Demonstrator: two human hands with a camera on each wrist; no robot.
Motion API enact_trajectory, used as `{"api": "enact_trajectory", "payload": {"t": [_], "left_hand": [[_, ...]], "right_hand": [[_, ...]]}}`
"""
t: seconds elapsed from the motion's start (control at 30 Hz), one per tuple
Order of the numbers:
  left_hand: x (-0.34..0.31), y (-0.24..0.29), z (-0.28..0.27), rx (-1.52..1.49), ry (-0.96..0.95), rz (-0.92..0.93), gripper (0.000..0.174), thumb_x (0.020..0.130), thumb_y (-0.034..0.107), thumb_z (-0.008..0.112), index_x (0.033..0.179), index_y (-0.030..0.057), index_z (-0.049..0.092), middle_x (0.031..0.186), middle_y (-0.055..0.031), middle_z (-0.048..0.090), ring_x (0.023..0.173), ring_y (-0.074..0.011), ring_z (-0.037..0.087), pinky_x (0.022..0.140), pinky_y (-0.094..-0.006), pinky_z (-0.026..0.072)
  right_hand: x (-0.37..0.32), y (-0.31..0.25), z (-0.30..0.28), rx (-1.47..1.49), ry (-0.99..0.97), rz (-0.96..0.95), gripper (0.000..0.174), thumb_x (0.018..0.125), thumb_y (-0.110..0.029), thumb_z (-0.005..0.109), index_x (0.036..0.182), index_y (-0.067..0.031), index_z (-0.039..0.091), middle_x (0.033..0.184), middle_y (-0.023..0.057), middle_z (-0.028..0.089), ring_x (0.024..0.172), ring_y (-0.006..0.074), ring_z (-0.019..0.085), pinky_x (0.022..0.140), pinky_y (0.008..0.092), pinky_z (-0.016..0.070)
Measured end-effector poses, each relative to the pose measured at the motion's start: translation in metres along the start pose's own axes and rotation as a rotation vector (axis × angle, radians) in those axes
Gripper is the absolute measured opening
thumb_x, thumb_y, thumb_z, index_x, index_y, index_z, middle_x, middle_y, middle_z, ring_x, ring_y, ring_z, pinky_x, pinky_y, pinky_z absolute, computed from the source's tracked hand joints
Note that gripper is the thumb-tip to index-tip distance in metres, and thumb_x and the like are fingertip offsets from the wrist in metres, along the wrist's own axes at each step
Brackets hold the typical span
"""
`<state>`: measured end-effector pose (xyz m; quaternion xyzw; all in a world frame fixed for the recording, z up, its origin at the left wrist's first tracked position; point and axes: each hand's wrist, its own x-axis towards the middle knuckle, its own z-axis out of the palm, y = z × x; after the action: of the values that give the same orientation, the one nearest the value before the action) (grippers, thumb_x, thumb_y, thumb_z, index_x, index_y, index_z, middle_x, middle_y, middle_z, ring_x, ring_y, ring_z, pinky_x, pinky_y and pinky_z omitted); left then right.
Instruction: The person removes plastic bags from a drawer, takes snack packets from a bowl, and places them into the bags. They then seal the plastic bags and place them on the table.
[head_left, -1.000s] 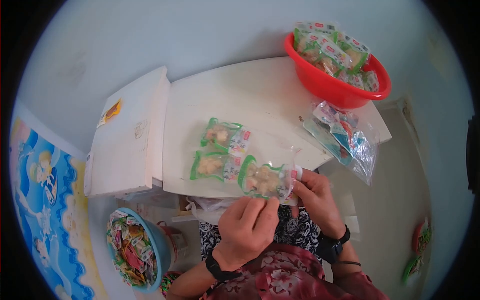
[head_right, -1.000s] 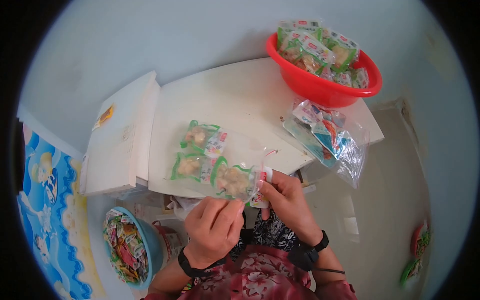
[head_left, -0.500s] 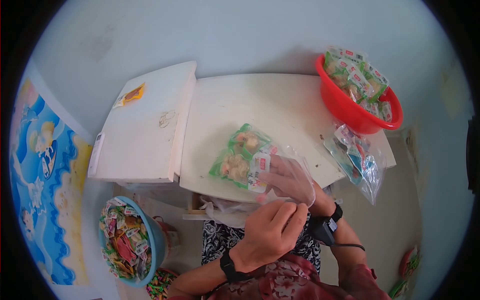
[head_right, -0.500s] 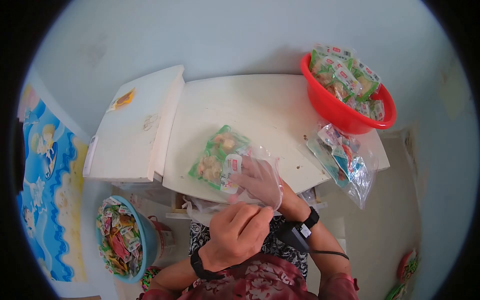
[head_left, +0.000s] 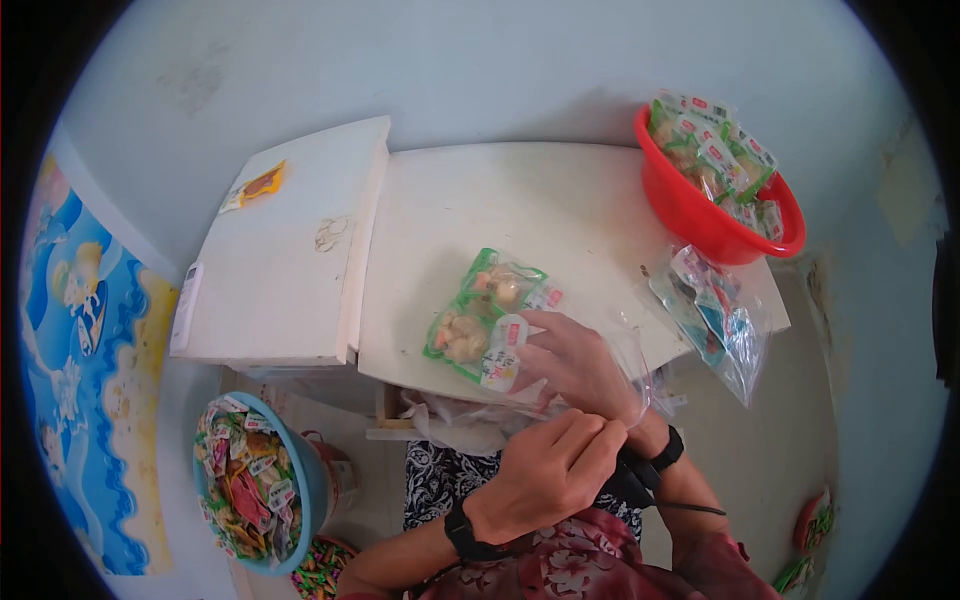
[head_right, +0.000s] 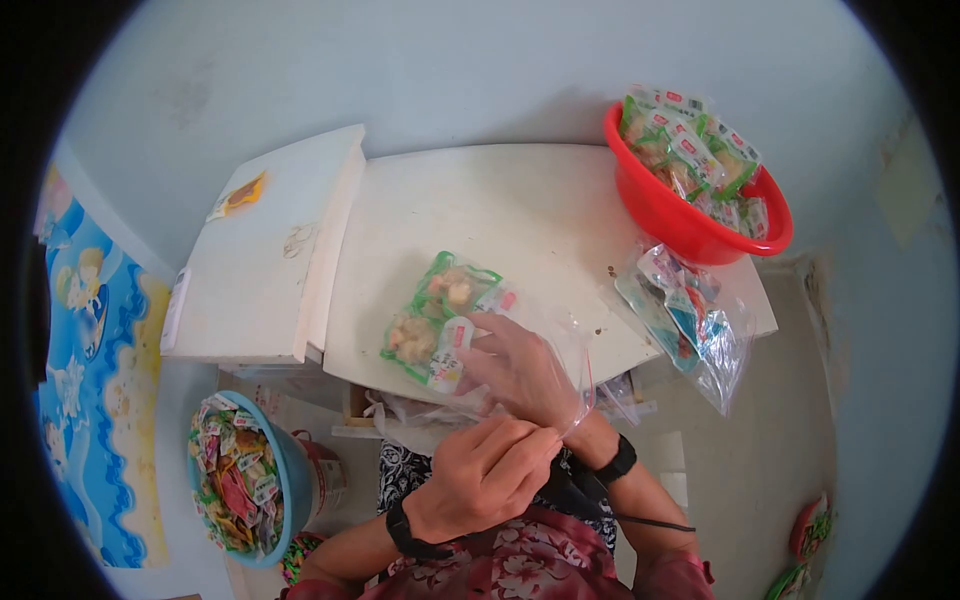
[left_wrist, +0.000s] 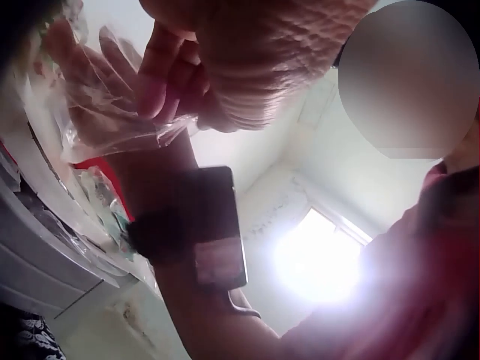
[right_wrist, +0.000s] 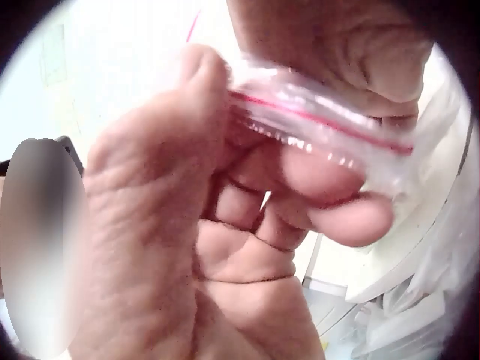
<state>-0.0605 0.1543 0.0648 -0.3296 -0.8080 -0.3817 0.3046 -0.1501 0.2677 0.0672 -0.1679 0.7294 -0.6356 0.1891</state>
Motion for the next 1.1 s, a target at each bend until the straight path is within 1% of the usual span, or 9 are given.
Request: {"api": "enact_trajectory", "payload": {"t": [0.1, 0.2, 0.23, 0.37, 0.53, 0.67, 0.77, 0.87, 1.1], "left_hand": [[0.001, 0.002, -0.004, -0.054, 0.015, -0.013, 0.029, 0.08, -0.001, 0.076, 0.107, -0.0025, 0.067, 0.086, -0.0093, 0.066, 0.07, -0.0247, 0.066, 0.059, -0.034, 0.0538], [0.002, -0.005, -0.019, 0.001, -0.01, -0.017, 0.027, 0.082, 0.0, 0.076, 0.107, -0.0015, 0.067, 0.085, -0.0101, 0.067, 0.069, -0.0264, 0.066, 0.059, -0.0356, 0.0536], [0.005, -0.012, -0.025, 0.044, 0.002, -0.016, 0.027, 0.082, 0.0, 0.076, 0.108, -0.001, 0.067, 0.086, -0.0106, 0.067, 0.07, -0.0274, 0.066, 0.06, -0.0365, 0.0537], [0.017, -0.045, -0.055, 0.286, -0.025, -0.183, 0.028, 0.087, 0.005, 0.072, 0.113, -0.0007, 0.065, 0.1, -0.0154, 0.067, 0.088, -0.0337, 0.066, 0.076, -0.043, 0.0544], [0.013, -0.069, -0.064, 0.551, -0.097, -0.346, 0.036, 0.091, 0.011, 0.07, 0.122, -0.0028, 0.061, 0.117, -0.0186, 0.062, 0.107, -0.0382, 0.06, 0.091, -0.048, 0.0503], [0.001, -0.062, -0.059, 0.472, -0.14, -0.548, 0.036, 0.093, 0.014, 0.069, 0.124, -0.0026, 0.06, 0.118, -0.0184, 0.063, 0.108, -0.039, 0.061, 0.091, -0.0474, 0.0504], [-0.002, -0.059, -0.059, 0.538, -0.157, -0.514, 0.036, 0.094, 0.016, 0.069, 0.125, -0.0005, 0.06, 0.113, -0.0178, 0.065, 0.098, -0.0351, 0.066, 0.082, -0.0443, 0.0545], [0.004, -0.044, -0.064, 0.352, -0.201, -0.663, 0.029, 0.095, 0.013, 0.069, 0.121, 0.0, 0.065, 0.101, -0.0136, 0.07, 0.081, -0.0256, 0.07, 0.061, -0.0327, 0.0554], [0.033, -0.021, -0.064, 0.11, -0.337, -0.59, 0.021, 0.094, 0.013, 0.071, 0.111, 0.0008, 0.068, 0.09, -0.0129, 0.073, 0.077, -0.0228, 0.071, 0.062, -0.0327, 0.0558]], "right_hand": [[-0.02, 0.001, -0.008, 0.129, 0.046, 0.014, 0.036, 0.105, -0.011, 0.057, 0.136, 0.0072, 0.054, 0.121, 0.0187, 0.068, 0.101, 0.0261, 0.075, 0.072, 0.0321, 0.0623], [-0.05, 0.026, -0.018, 0.079, 0.145, -0.079, 0.029, 0.105, -0.014, 0.058, 0.127, 0.0055, 0.061, 0.118, 0.0156, 0.069, 0.102, 0.0242, 0.075, 0.075, 0.0303, 0.0621], [-0.064, 0.026, -0.022, 0.106, 0.165, -0.047, 0.027, 0.102, -0.004, 0.059, 0.128, 0.0028, 0.063, 0.121, 0.0147, 0.07, 0.106, 0.0239, 0.073, 0.085, 0.033, 0.0605], [-0.103, 0.047, -0.045, -0.239, 0.212, -0.298, 0.04, 0.091, -0.001, 0.066, 0.131, -0.0029, 0.065, 0.131, 0.0127, 0.068, 0.122, 0.0281, 0.064, 0.105, 0.0424, 0.0491], [-0.117, 0.004, -0.036, -0.537, 0.279, -0.351, 0.042, 0.09, -0.015, 0.076, 0.13, -0.0083, 0.066, 0.139, 0.0125, 0.063, 0.126, 0.0337, 0.059, 0.103, 0.0422, 0.0484], [-0.104, 0.019, -0.025, -0.484, 0.42, -0.41, 0.037, 0.088, -0.02, 0.079, 0.122, -0.0078, 0.069, 0.127, 0.0116, 0.068, 0.115, 0.0329, 0.064, 0.096, 0.0397, 0.0509], [-0.088, 0.043, -0.027, -0.156, 0.376, -0.239, 0.028, 0.089, -0.017, 0.078, 0.114, -0.0061, 0.071, 0.111, 0.0112, 0.072, 0.1, 0.0313, 0.068, 0.087, 0.0391, 0.0528], [-0.07, 0.02, -0.058, -0.201, 0.56, -0.096, 0.016, 0.091, -0.012, 0.074, 0.105, -0.0042, 0.071, 0.098, 0.0123, 0.072, 0.088, 0.0317, 0.068, 0.079, 0.0394, 0.0527], [-0.035, 0.013, -0.101, -0.827, 0.975, -0.519, 0.022, 0.088, -0.008, 0.074, 0.106, -0.0023, 0.062, 0.094, 0.013, 0.066, 0.085, 0.0338, 0.066, 0.075, 0.0413, 0.0504]]}}
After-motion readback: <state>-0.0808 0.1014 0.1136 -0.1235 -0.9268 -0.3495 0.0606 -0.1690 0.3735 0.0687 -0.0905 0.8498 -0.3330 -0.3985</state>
